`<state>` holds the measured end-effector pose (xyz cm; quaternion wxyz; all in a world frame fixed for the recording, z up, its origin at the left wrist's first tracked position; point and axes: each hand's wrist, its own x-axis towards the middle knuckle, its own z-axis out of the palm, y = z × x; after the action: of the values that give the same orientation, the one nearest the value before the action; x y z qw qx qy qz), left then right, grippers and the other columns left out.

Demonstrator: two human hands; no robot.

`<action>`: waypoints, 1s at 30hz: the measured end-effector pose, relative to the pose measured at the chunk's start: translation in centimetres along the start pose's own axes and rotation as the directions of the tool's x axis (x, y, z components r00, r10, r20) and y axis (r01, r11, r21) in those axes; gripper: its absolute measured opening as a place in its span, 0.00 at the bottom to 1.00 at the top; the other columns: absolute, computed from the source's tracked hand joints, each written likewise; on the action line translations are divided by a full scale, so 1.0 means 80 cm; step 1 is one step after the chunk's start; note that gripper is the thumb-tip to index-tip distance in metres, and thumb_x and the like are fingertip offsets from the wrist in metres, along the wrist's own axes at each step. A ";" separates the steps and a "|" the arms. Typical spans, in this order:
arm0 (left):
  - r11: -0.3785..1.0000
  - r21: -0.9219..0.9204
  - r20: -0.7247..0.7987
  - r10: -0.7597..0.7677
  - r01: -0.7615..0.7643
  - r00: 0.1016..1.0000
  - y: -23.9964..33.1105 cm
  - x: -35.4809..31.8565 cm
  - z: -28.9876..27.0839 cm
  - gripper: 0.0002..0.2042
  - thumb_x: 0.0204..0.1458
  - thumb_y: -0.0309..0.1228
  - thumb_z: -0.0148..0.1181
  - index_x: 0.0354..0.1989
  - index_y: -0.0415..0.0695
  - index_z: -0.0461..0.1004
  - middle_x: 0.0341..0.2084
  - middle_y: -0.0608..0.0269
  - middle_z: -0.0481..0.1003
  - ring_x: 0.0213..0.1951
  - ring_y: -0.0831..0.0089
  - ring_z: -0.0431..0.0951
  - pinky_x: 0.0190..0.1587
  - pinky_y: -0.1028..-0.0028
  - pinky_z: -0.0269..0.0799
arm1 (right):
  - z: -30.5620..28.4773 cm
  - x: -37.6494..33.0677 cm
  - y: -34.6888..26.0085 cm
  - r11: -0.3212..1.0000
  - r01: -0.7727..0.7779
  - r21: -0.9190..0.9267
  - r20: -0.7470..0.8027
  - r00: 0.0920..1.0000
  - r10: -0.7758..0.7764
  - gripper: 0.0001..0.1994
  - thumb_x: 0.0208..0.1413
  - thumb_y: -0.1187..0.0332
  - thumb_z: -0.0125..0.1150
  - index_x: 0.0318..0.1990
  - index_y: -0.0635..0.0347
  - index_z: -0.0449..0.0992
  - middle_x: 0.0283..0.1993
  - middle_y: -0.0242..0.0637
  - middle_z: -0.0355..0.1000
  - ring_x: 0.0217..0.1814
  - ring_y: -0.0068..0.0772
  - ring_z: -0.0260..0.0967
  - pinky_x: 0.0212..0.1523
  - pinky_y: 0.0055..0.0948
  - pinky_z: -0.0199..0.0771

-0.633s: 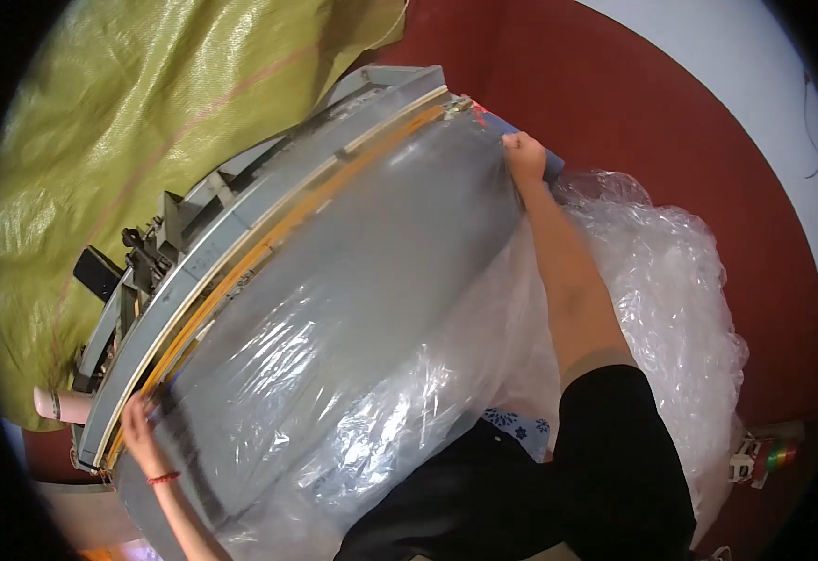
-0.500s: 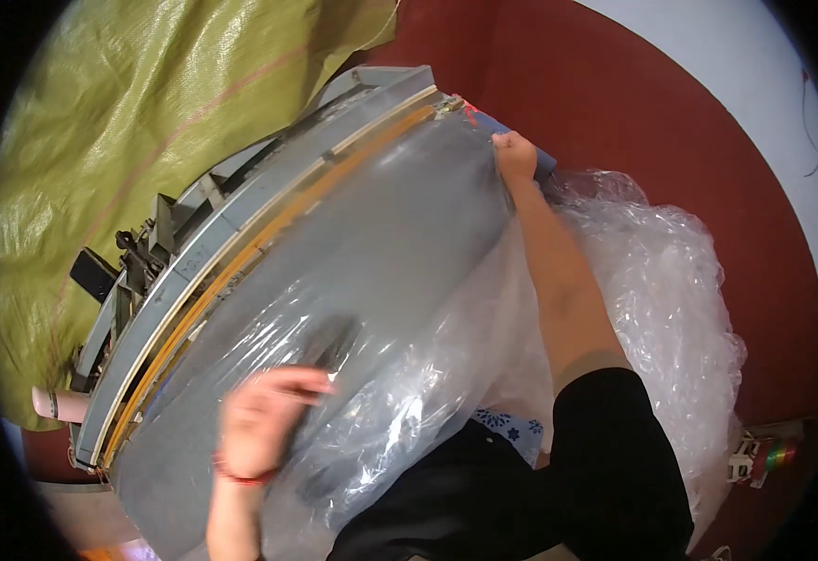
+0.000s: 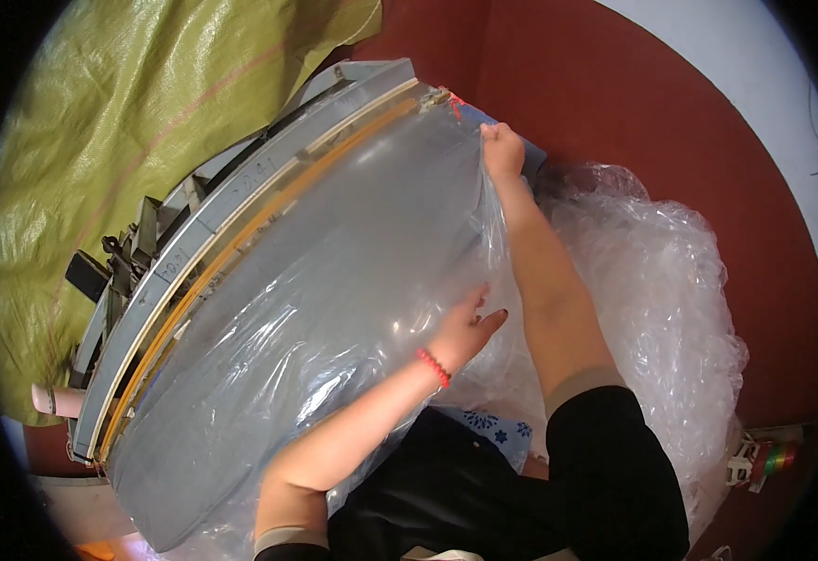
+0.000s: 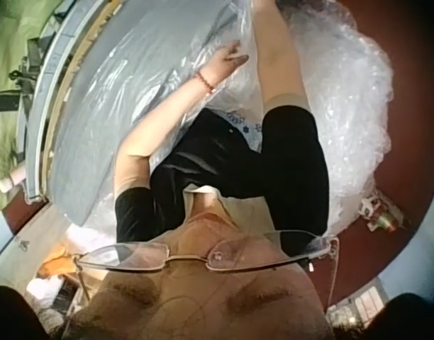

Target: The person repeatedly pulls and aligns plastic film over a work surface, presses the sealing bar down to heat seal the sheets, and smooths out the plastic by hand.

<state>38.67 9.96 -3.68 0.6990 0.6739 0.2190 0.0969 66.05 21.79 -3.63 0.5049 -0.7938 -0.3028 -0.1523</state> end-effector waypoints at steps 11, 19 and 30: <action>0.922 -0.328 0.508 -0.011 0.206 0.861 0.030 -0.061 -0.010 0.11 0.49 0.27 0.52 0.40 0.35 0.69 0.31 0.61 0.71 0.34 0.75 0.70 0.39 0.76 0.64 | 0.008 0.019 0.050 0.968 0.017 0.252 0.119 0.992 -0.049 0.12 0.44 0.62 0.57 0.25 0.64 0.70 0.22 0.46 0.69 0.27 0.42 0.67 0.31 0.35 0.64; 0.442 -0.738 -0.048 0.719 -0.510 0.693 0.105 -0.324 -0.153 0.09 0.42 0.30 0.52 0.30 0.40 0.72 0.22 0.57 0.72 0.27 0.65 0.74 0.38 0.63 0.68 | 0.002 0.019 0.037 0.986 0.123 0.111 0.174 0.975 -0.141 0.13 0.45 0.61 0.56 0.27 0.64 0.73 0.27 0.43 0.71 0.31 0.33 0.68 0.35 0.31 0.66; 0.736 0.677 -0.731 0.665 -0.033 -0.154 0.025 -0.856 -0.331 0.22 0.48 0.36 0.50 0.52 0.42 0.61 0.47 0.58 0.66 0.48 0.69 0.65 0.48 0.73 0.62 | 0.010 0.044 0.079 0.978 0.158 0.135 0.284 0.940 -0.191 0.14 0.50 0.59 0.53 0.32 0.63 0.71 0.28 0.36 0.70 0.31 0.24 0.64 0.37 0.25 0.63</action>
<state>-33.19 4.44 10.43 0.0935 0.5627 0.4547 0.6840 72.75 21.75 -6.56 0.4815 -0.7484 -0.4522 -0.0593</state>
